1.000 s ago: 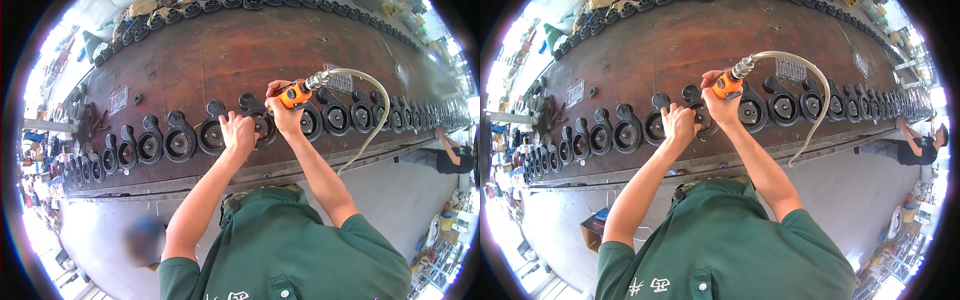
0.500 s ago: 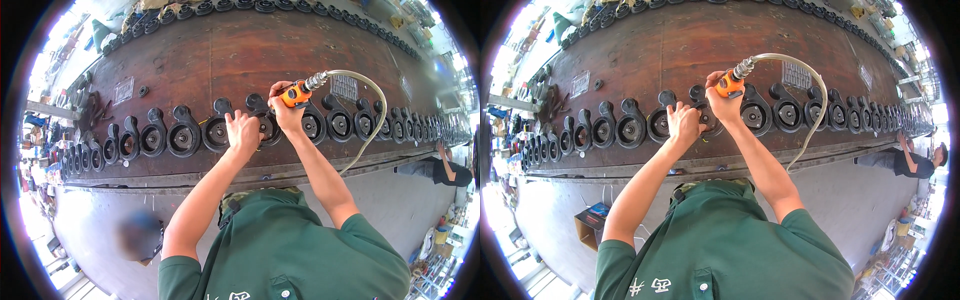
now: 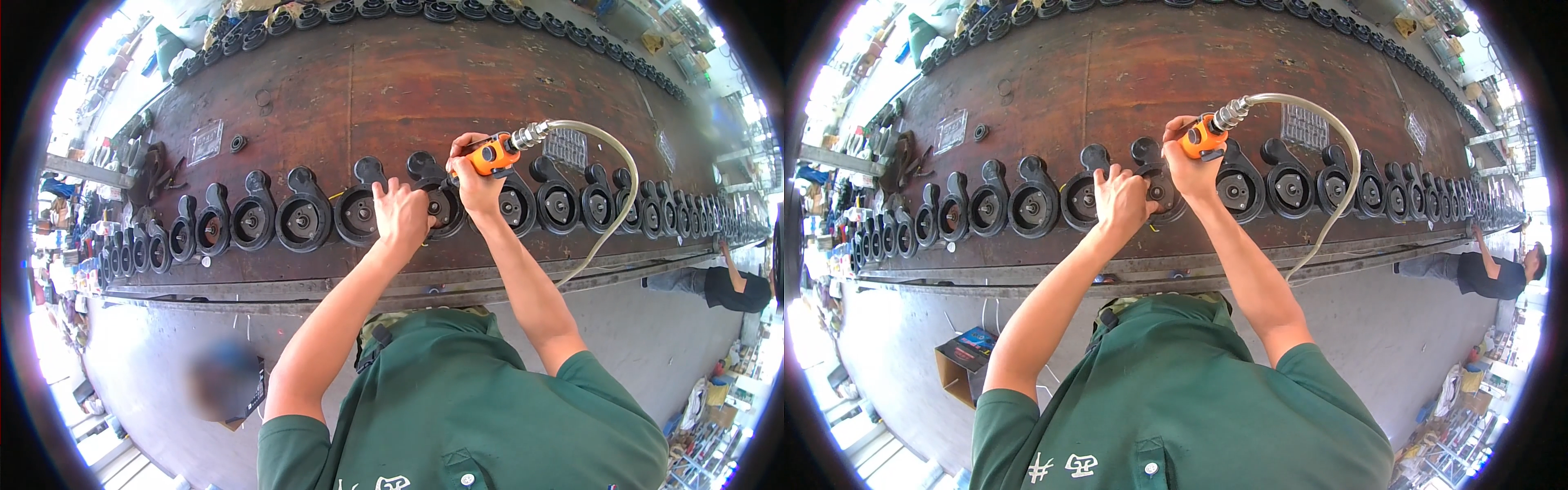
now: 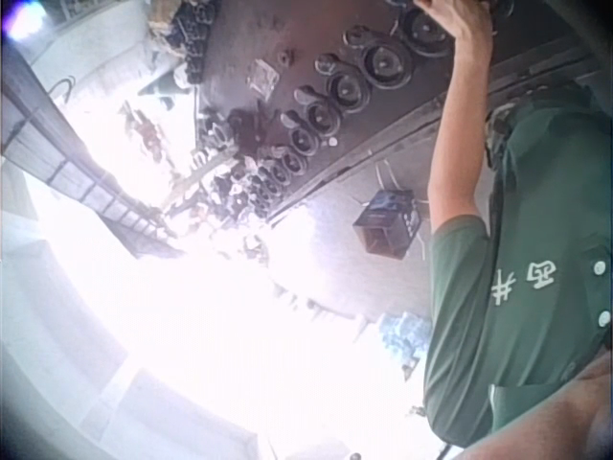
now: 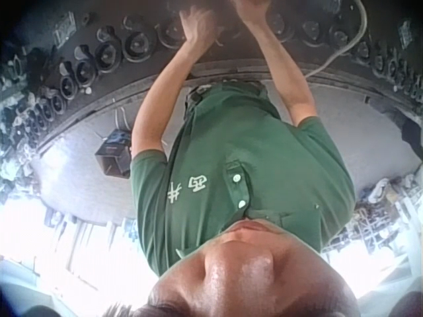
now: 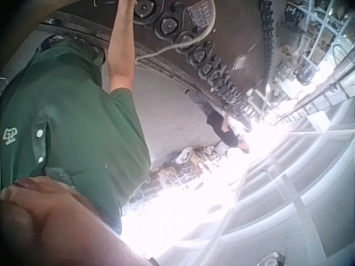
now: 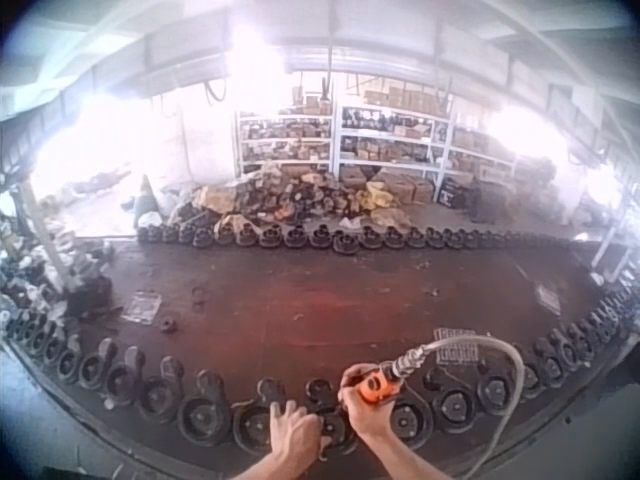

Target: The person assembles metal pump housings by inserting circular bearings and small washers, then secures them using a pneumatic screwdriver at a workbench.

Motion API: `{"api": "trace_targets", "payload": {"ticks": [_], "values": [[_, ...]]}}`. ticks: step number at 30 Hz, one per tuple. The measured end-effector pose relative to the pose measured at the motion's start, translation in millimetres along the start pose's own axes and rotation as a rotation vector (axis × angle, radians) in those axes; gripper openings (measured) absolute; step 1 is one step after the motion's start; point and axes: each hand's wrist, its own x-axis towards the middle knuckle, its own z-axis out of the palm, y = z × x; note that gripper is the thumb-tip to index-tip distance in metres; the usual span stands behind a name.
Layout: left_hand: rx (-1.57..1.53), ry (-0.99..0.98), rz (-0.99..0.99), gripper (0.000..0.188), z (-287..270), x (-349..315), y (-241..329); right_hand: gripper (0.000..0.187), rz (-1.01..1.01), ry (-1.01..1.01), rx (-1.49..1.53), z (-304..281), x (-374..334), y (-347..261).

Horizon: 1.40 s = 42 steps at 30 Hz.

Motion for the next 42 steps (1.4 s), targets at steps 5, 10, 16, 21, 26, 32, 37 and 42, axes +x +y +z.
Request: {"api": "trace_targets", "payload": {"ticks": [5, 10, 16, 21, 26, 32, 37, 42], "values": [[0.020, -0.011, -0.015, 0.036, -3, 0, 3, 0.020, -0.006, -0.018, -0.005, -2, 1, -1], [0.002, 0.021, -0.009, 0.036, 1, -1, 0, 0.020, 0.008, -0.008, 0.014, 0, 1, 1], [-0.008, 0.012, -0.012, 0.036, -2, -1, 1, 0.020, 0.009, -0.039, -0.033, -2, 2, -1], [-0.012, 0.026, -0.015, 0.037, 0, -2, 1, 0.020, 0.005, -0.039, -0.015, -1, 1, -1], [-0.017, 0.030, -0.020, 0.038, 1, -2, 0, 0.021, 0.011, -0.050, -0.007, 3, 1, 1], [-0.020, 0.034, -0.041, 0.035, 2, -3, 2, 0.020, 0.023, -0.085, -0.093, 6, 0, -1], [-0.008, 0.032, -0.044, 0.032, 3, -1, 3, 0.017, 0.014, -0.108, -0.108, 12, 1, 0], [0.002, 0.015, -0.040, 0.032, 3, -1, 3, 0.018, -0.003, -0.159, -0.185, 14, 8, 3]]}}
